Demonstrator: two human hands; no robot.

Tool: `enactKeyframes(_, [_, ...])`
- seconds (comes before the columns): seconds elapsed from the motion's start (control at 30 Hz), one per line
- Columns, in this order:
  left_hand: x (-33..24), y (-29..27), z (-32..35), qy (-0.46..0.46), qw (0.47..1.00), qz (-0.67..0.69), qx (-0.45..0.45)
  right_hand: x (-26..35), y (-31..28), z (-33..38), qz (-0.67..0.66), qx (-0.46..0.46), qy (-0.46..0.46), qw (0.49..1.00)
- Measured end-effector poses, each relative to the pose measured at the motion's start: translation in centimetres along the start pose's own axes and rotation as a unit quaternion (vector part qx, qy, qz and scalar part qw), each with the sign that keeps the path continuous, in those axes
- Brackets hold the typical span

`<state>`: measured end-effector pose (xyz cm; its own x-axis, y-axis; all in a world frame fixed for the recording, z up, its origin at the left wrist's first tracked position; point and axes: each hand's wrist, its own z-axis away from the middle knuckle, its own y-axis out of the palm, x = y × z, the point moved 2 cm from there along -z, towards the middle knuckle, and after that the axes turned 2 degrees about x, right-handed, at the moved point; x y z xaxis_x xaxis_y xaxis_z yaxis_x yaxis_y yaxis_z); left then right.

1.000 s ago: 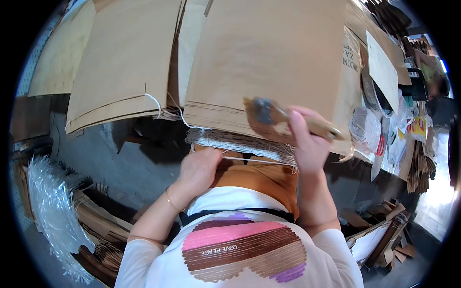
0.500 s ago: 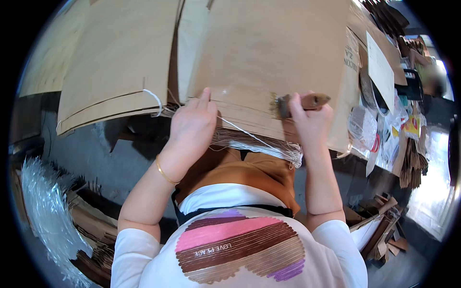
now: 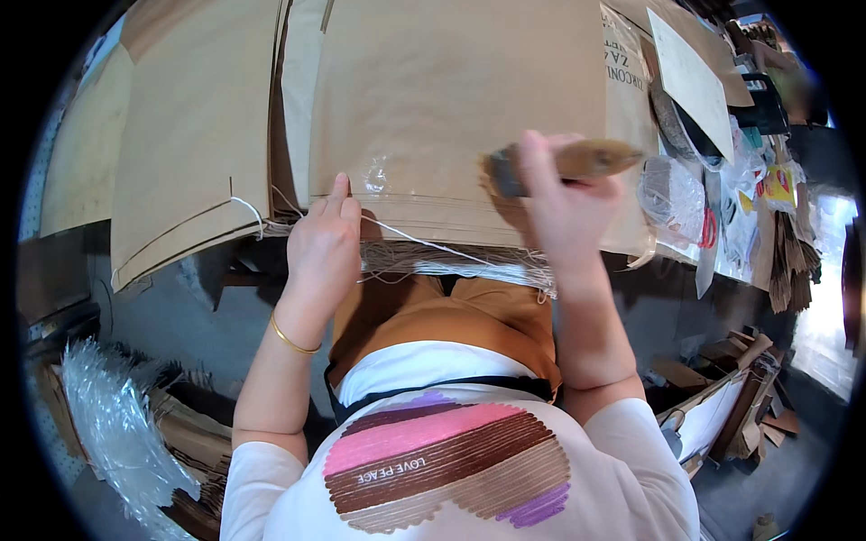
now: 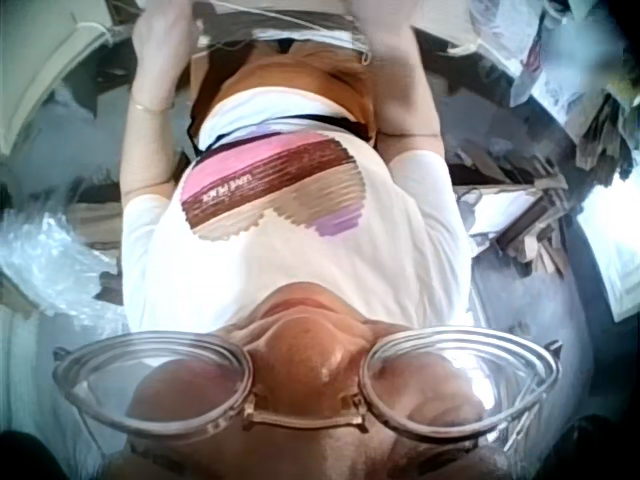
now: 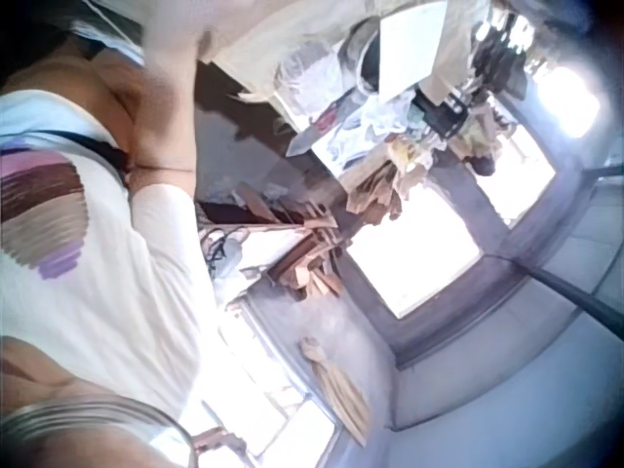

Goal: The person assembles flat cardboard pieces by applying glue to edges and attaching white strings. They repeatedly dip a brush into a container, spread glue, and press the string onto the cardboard, stacking completed pieces on the table.

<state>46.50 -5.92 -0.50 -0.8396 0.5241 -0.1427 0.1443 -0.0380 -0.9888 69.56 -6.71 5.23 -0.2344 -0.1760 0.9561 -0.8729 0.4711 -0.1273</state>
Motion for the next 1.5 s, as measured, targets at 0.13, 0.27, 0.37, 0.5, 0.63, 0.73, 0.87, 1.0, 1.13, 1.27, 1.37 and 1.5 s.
enactKeyframes(0.13, [-0.1,0.2,0.0,-0.002,1.0,0.01,-0.007,-2.1,5.3,1.6,-0.057,0.114,-0.085,0.988])
enactKeyframes(0.27, [0.1,0.2,0.2,-0.015,1.0,0.005,-0.005,-3.8,6.3,2.3,0.038,0.129,-0.053,0.989])
enactKeyframes(0.37, [0.0,-0.1,0.1,-0.026,0.999,-0.004,0.029,-5.4,1.4,1.7,0.094,0.126,0.096,0.983])
enactKeyframes(0.5, [0.0,0.2,-0.3,-0.025,0.999,0.013,0.029,-6.0,-6.6,0.5,0.113,0.016,0.135,0.984])
enactKeyframes(0.63, [-0.2,0.0,-0.2,-0.028,0.999,0.025,0.014,-5.7,-7.7,-1.0,0.419,0.055,0.027,0.906])
enactKeyframes(0.73, [-0.4,0.1,-0.3,-0.029,0.999,0.012,0.02,-2.9,-6.6,-2.4,0.284,0.115,0.082,0.948])
enactKeyframes(0.87, [-0.9,0.1,-0.3,-0.035,0.999,-0.016,0.038,-2.1,-13.2,-3.2,-0.214,-0.033,0.1,0.971])
enactKeyframes(1.0, [-0.6,0.1,0.0,-0.055,0.997,0.008,0.051,-3.7,-22.5,-4.1,0.271,-0.116,-0.063,0.954])
enactKeyframes(1.13, [-0.8,-2.3,0.6,-0.034,0.989,0.145,0.009,-7.1,-26.9,-2.4,0.638,0.001,-0.141,0.757])
enactKeyframes(1.27, [-3.1,-7.3,2.9,-0.081,0.903,0.421,0.017,-5.3,-20.1,2.4,0.477,0.086,-0.113,0.867])
enactKeyframes(1.37, [-4.6,-10.0,2.4,-0.047,0.864,0.501,-0.026,-6.6,-10.0,10.3,0.073,0.367,0.057,0.926])
enactKeyframes(1.5, [-2.7,-11.7,2.3,-0.045,0.928,0.363,-0.069,-3.5,-9.2,9.7,-0.046,0.426,0.024,0.903])
